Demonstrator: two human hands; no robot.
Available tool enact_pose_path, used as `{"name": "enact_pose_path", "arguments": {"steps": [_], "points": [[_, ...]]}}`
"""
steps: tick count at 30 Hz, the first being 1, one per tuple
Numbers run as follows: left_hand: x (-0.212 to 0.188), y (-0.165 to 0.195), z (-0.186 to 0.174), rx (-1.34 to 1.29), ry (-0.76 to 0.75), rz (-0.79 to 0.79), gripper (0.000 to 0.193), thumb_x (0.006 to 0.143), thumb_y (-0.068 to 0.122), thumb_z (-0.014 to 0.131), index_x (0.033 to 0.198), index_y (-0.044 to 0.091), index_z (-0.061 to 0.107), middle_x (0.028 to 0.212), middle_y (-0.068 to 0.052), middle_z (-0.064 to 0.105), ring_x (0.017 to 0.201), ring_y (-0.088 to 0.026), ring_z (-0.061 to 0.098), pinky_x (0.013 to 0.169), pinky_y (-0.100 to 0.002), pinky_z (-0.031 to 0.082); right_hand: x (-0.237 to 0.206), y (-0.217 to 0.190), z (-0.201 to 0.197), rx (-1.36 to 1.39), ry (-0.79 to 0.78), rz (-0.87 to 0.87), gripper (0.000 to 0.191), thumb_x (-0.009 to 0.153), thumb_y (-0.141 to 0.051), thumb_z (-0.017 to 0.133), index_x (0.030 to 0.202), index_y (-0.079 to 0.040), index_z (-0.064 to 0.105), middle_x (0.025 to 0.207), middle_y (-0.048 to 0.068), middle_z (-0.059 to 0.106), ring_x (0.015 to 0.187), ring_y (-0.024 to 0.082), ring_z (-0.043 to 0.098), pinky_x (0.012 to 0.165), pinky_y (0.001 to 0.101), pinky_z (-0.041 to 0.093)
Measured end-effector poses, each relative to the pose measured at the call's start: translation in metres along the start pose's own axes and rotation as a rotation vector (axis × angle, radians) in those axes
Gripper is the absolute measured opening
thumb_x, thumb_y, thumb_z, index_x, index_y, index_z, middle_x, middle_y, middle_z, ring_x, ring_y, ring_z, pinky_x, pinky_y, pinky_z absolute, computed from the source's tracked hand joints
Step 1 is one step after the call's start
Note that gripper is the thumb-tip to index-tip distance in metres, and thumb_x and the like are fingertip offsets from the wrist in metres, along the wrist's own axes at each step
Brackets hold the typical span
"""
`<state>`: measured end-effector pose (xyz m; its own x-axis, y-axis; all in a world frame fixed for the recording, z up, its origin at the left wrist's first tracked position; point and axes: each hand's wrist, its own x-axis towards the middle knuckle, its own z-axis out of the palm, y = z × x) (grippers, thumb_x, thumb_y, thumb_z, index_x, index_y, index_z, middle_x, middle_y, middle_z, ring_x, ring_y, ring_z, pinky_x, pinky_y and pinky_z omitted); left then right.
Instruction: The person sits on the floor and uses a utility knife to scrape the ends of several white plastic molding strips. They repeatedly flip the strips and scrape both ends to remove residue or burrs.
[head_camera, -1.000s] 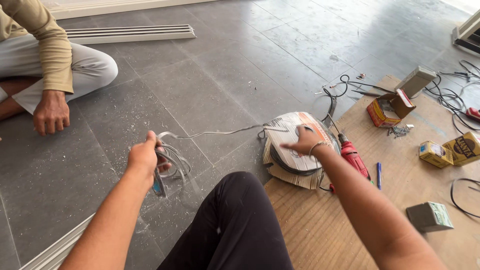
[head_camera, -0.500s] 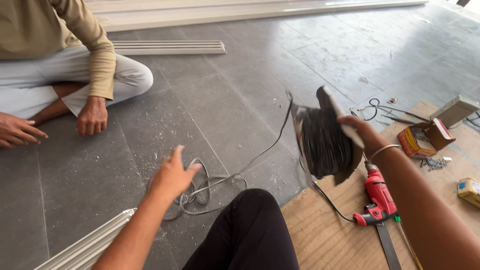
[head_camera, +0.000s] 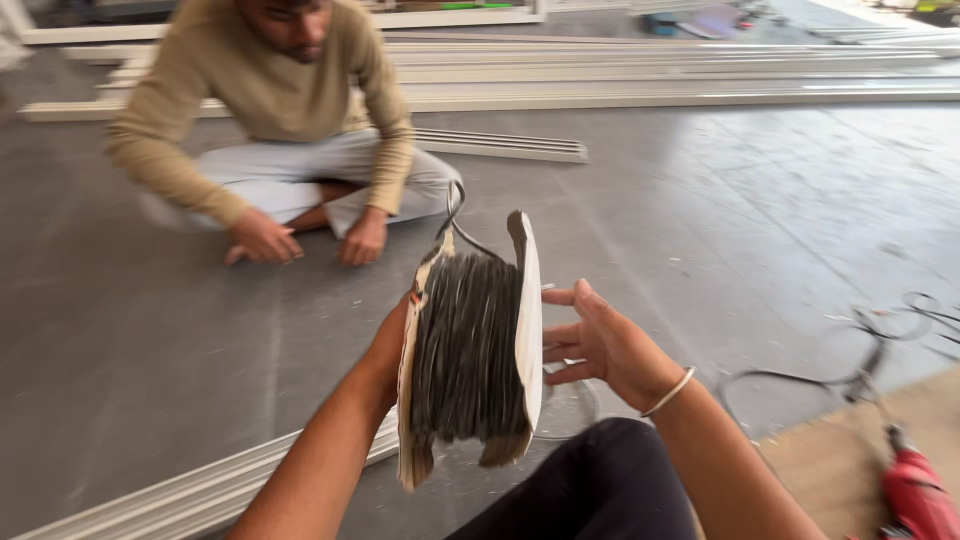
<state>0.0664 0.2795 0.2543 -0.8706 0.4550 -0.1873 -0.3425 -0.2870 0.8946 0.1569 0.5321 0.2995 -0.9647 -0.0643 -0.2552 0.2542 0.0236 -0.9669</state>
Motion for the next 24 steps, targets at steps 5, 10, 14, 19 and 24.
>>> {"name": "enact_pose_path", "arguments": {"steps": [5, 10, 14, 19, 24], "points": [[-0.063, -0.004, -0.075, 0.151, 0.135, 0.028, 0.064, 0.094, 0.056, 0.048, 0.142, 0.014, 0.052, 0.134, -0.01, 0.064, 0.124, -0.024, 0.063, 0.103, -0.037, 0.05, 0.064, -0.031, 0.053, -0.518, 0.285, -0.249, 0.058, 0.092, -0.056, 0.058, 0.119, -0.008, 0.076, 0.108, 0.011, 0.081, 0.098, 0.028, 0.075, 0.086, 0.0406, 0.059], [-0.107, 0.0, -0.099, 0.244, 0.148, 0.073, 0.068, 0.092, 0.057, 0.054, 0.143, 0.012, 0.052, 0.14, -0.017, 0.061, 0.13, -0.028, 0.06, 0.106, -0.039, 0.048, 0.126, -0.047, 0.115, -1.07, -0.346, -0.249, 0.051, 0.086, -0.048, 0.077, 0.121, -0.011, 0.076, 0.117, 0.008, 0.075, 0.111, 0.023, 0.066, 0.102, 0.0385, 0.047], [-0.135, -0.001, -0.125, 0.395, 0.154, -0.017, 0.068, 0.088, 0.058, 0.055, 0.143, 0.018, 0.056, 0.135, -0.013, 0.067, 0.126, -0.029, 0.065, 0.103, -0.039, 0.049, 0.153, -0.021, 0.153, -0.987, -0.559, -0.121, 0.043, 0.09, -0.041, 0.072, 0.105, -0.001, 0.082, 0.1, 0.015, 0.081, 0.097, 0.024, 0.074, 0.085, 0.0365, 0.061], [-0.161, -0.013, -0.173, 0.034, 0.132, 0.09, 0.069, 0.089, 0.058, 0.055, 0.146, 0.018, 0.054, 0.139, -0.011, 0.064, 0.128, -0.028, 0.062, 0.103, -0.04, 0.048, 0.202, 0.021, 0.121, -0.367, -0.173, 0.137, 0.02, 0.095, -0.025, 0.066, 0.101, -0.009, 0.078, 0.083, 0.006, 0.075, 0.066, 0.018, 0.065, 0.06, 0.032, 0.061], [-0.155, 0.007, -0.208, -0.487, 0.433, 0.454, 0.069, 0.092, 0.057, 0.057, 0.148, 0.017, 0.051, 0.142, -0.012, 0.062, 0.13, -0.029, 0.06, 0.104, -0.04, 0.047, 0.176, 0.117, 0.103, -0.968, 0.027, 0.489, 0.029, 0.097, -0.03, 0.074, 0.095, -0.001, 0.077, 0.072, 0.008, 0.069, 0.056, 0.013, 0.057, 0.048, 0.0305, 0.05]]}}
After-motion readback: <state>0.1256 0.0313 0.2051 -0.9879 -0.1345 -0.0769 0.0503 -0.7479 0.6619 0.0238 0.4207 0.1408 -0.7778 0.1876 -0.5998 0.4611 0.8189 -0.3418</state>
